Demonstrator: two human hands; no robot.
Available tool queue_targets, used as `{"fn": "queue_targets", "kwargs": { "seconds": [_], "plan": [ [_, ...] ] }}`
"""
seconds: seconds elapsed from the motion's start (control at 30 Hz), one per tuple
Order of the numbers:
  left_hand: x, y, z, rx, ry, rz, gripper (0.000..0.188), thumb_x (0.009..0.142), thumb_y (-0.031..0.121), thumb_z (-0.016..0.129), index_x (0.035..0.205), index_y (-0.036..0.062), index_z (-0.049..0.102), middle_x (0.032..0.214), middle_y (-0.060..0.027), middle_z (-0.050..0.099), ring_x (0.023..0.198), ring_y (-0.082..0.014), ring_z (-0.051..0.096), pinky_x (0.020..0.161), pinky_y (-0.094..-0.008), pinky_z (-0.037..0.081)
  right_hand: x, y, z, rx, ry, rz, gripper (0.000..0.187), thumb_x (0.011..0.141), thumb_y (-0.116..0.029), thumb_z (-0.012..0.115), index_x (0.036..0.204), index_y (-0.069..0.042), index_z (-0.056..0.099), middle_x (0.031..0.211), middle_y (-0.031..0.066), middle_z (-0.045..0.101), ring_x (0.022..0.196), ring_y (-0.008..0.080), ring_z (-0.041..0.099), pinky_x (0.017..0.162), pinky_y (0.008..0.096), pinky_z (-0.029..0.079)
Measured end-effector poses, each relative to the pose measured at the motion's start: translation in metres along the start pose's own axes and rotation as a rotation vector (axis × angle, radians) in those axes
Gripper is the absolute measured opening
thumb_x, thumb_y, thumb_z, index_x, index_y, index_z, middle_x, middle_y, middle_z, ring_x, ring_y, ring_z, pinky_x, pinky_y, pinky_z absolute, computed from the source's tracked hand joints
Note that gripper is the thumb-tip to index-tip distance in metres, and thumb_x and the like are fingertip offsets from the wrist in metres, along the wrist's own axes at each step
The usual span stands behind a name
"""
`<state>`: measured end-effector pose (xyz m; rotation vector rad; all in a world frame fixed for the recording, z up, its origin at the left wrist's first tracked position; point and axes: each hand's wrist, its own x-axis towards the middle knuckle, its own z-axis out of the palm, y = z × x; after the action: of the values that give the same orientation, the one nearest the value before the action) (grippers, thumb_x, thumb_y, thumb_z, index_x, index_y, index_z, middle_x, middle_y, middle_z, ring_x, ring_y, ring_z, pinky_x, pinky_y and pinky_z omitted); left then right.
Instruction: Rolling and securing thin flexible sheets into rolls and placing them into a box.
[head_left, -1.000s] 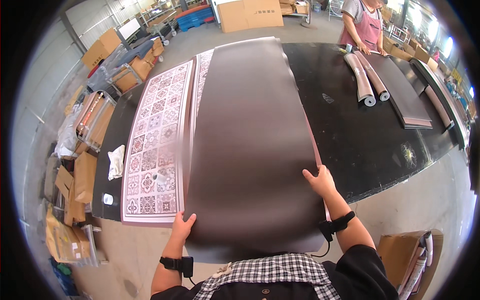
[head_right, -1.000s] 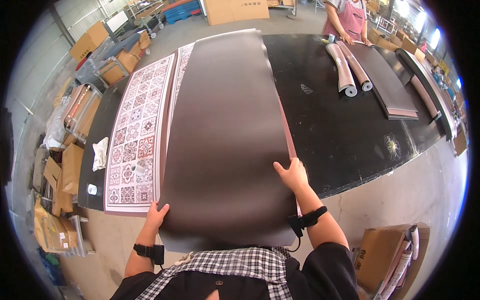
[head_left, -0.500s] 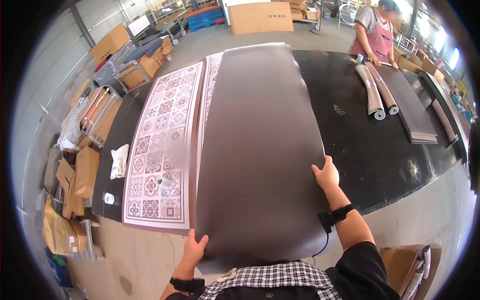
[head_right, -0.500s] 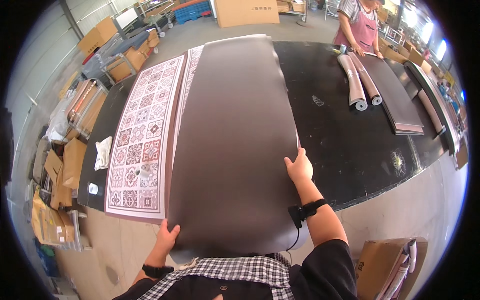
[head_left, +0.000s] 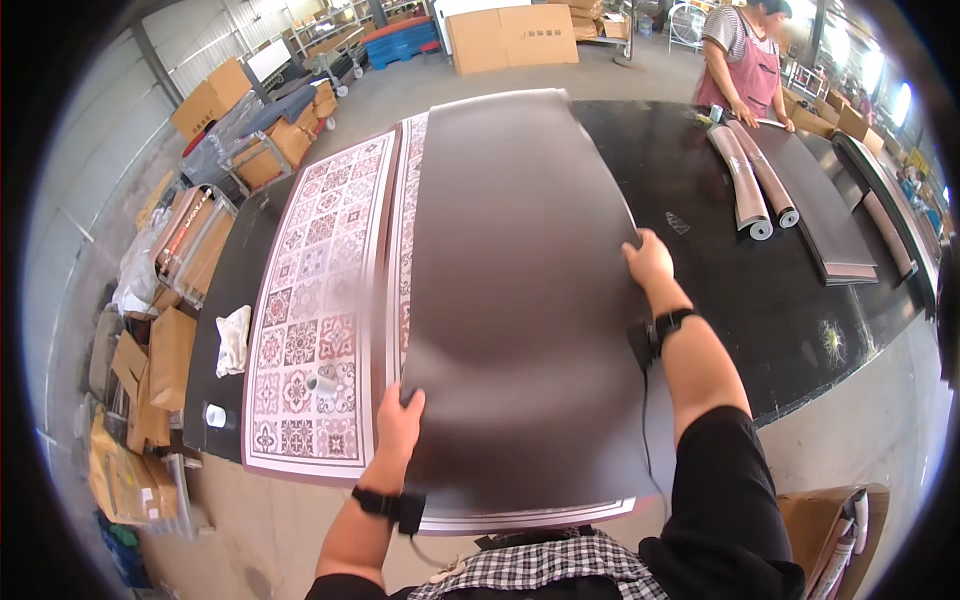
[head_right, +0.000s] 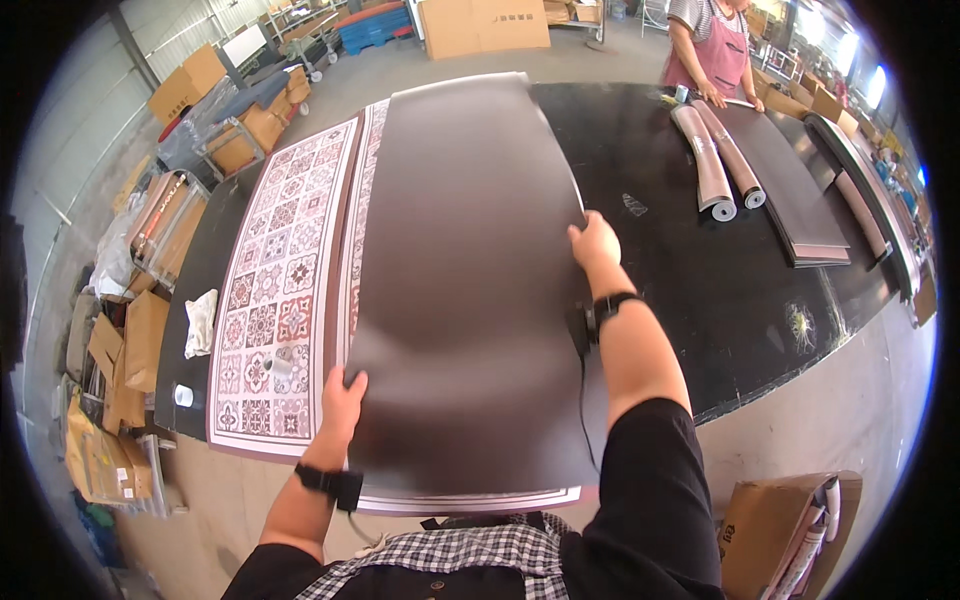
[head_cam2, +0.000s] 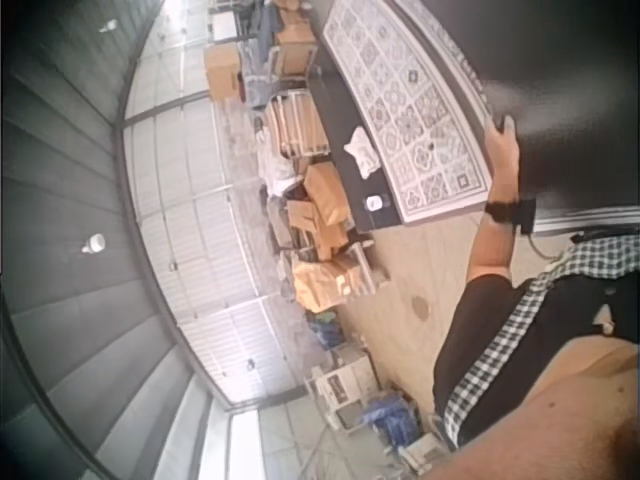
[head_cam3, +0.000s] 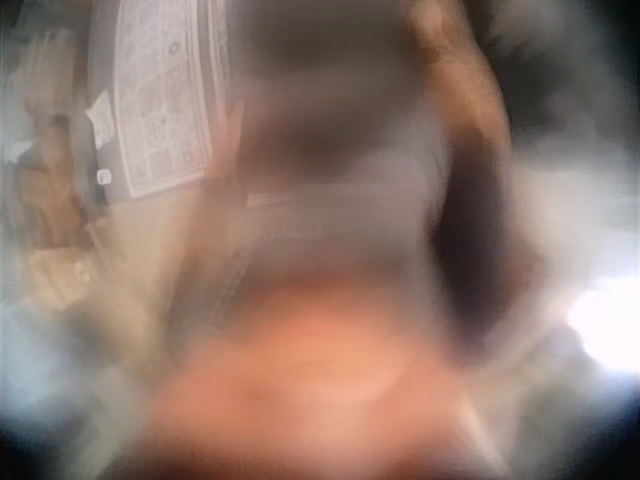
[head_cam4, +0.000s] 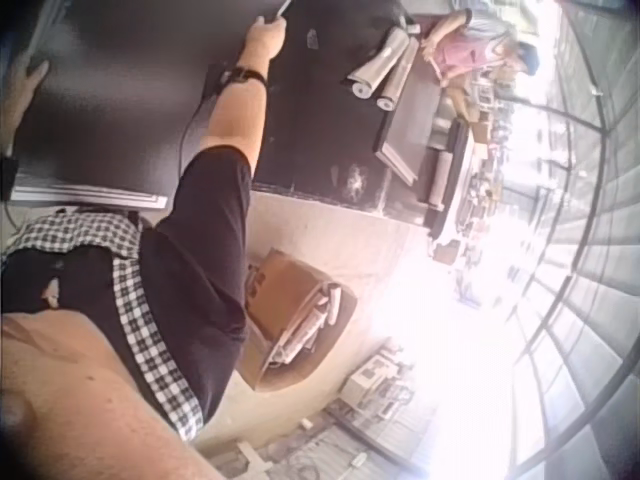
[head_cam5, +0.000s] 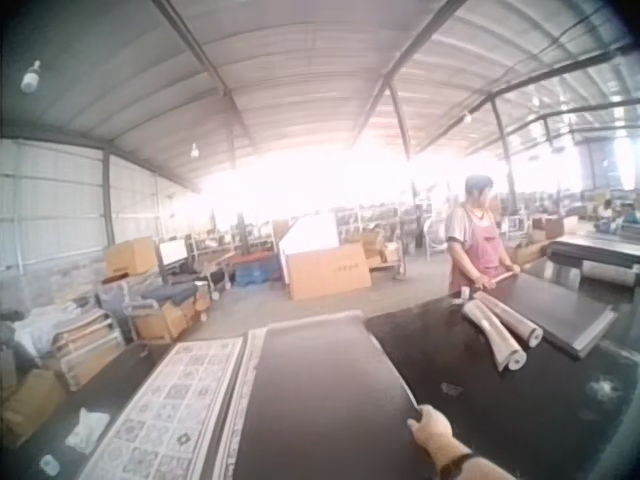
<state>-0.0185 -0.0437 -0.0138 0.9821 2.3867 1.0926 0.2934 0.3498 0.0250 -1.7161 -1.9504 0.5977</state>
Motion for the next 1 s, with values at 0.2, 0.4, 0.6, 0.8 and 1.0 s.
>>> {"fn": "queue_targets", "kwargs": {
  "seconds": [0.2,0.4,0.6,0.8,1.0],
  "plan": [
    [-0.009,-0.025,-0.01,0.007,-0.071,-0.045,0.059,0.093,0.035,0.068,0.133,-0.0041,0.048,0.12,-0.0266,0.065,0.112,-0.0418,0.063,0.095,-0.0429,0.049,-0.067,0.022,-0.013,-0.02,-0.202,-0.154,0.079,0.087,-0.041,0.073,0.144,0.001,0.039,0.13,0.0277,0.06,0.122,0.04,0.059,0.102,0.0445,0.047],
    [-0.08,-0.042,-0.031,0.061,-0.157,-0.173,0.058,0.095,0.036,0.066,0.134,-0.0024,0.047,0.118,-0.0258,0.066,0.113,-0.0397,0.063,0.095,-0.0462,0.049,-0.213,0.09,-0.034,0.012,-0.191,-0.037,0.068,0.091,-0.038,0.069,0.142,-0.002,0.041,0.127,0.0268,0.062,0.117,0.0414,0.061,0.099,0.0452,0.049],
    [-0.087,-0.003,-0.04,0.012,-0.132,-0.212,0.057,0.099,0.04,0.058,0.137,-0.0008,0.046,0.122,-0.0295,0.063,0.114,-0.0462,0.06,0.095,-0.05,0.048,-0.242,0.075,-0.043,-0.016,-0.096,0.047,0.057,0.097,-0.037,0.062,0.142,-0.009,0.041,0.125,0.0224,0.064,0.113,0.0425,0.062,0.093,0.0459,0.051],
    [-0.088,-0.063,-0.038,0.174,-0.152,-0.16,0.058,0.103,0.041,0.049,0.144,0.0009,0.041,0.14,-0.0265,0.052,0.129,-0.0442,0.05,0.106,-0.0481,0.041,-0.255,0.08,-0.041,-0.031,-0.055,-0.078,0.055,0.1,-0.034,0.058,0.145,-0.011,0.038,0.127,0.0228,0.063,0.113,0.043,0.062,0.092,0.047,0.051],
    [-0.098,-0.054,-0.041,0.094,-0.133,-0.153,0.05,0.104,0.035,0.05,0.137,-0.0019,0.044,0.137,-0.0273,0.053,0.128,-0.0431,0.05,0.107,-0.0461,0.04,-0.257,0.088,-0.044,0.031,-0.135,0.008,0.058,0.1,-0.035,0.059,0.148,-0.011,0.036,0.131,0.0241,0.062,0.116,0.0447,0.061,0.096,0.0477,0.05]
  ]
}}
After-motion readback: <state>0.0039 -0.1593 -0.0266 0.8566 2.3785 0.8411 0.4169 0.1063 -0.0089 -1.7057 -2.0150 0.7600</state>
